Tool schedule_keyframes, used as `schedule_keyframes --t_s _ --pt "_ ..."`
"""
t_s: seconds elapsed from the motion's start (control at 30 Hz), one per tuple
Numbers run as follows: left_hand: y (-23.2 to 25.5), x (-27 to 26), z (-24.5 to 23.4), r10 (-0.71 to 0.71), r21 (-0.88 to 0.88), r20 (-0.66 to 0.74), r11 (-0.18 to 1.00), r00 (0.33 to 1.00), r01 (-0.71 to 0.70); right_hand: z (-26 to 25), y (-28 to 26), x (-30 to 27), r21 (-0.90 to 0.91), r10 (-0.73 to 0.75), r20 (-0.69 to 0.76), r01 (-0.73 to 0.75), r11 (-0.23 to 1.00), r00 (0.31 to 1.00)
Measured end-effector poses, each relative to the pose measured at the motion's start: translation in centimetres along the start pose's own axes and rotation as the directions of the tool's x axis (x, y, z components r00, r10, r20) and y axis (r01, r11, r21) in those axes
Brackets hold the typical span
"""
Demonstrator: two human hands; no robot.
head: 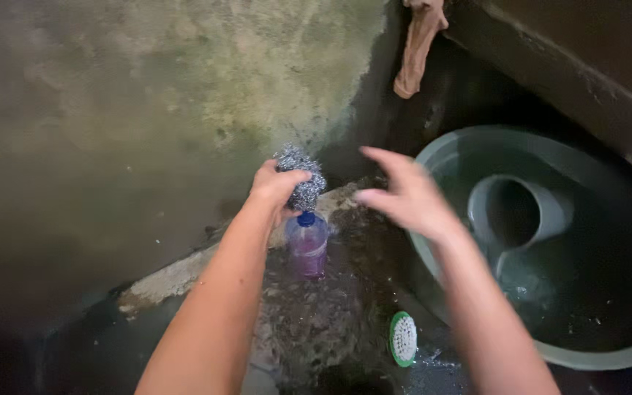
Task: The person scrubs a concrete wall with a steel wool pad, repeatedly wetting it with water from a plastic bottle and a small cup. They focus on a vertical seam and lower sections of the wall, occasionally rinsing the pad in a basin.
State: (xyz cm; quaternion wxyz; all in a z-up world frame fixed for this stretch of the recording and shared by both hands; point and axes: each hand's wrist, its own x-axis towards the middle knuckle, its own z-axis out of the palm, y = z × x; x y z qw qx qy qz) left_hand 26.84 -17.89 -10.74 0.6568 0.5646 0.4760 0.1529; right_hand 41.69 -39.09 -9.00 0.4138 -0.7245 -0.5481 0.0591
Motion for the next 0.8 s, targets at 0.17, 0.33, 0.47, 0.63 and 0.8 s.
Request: schedule_keyframes --t_s 0.17,0.33,0.47,0.63,0.8 --pt "1.3 -1.1 -0.8 0.03 -0.175 -0.017 0.984 0.999 -0.032 8.9 -3.2 5.6 0.336 -0.181 0.103 0.138 0.932 0.978" --pt "-2.7 3.3 -4.2 0.086 -0.269 0.006 0.96 0.996 -0.082 13.1 -0.4 7.7 0.252 0.099 -0.072 -0.078 0.965 0.993" --pt "-12.2 7.9 -5.2 0.382 0.156 0.019 0.912 0.924 -0.38 13.8 5.0 6.2 0.207 0.158 -0.349 -0.088 0.974 0.924" --pt "-14.8 2.6 -2.5 0.318 0.598 0.138 0.728 0.938 -0.335 14.5 9.5 2.9 0.204 0.416 -0.374 -0.365 0.909 0.829" --pt "-13.7 -1.0 0.0 0.462 0.629 0.1 0.657 0.881 -0.416 15.6 10.7 1.1 0.488 0.552 -0.173 -0.416 0.767 0.816"
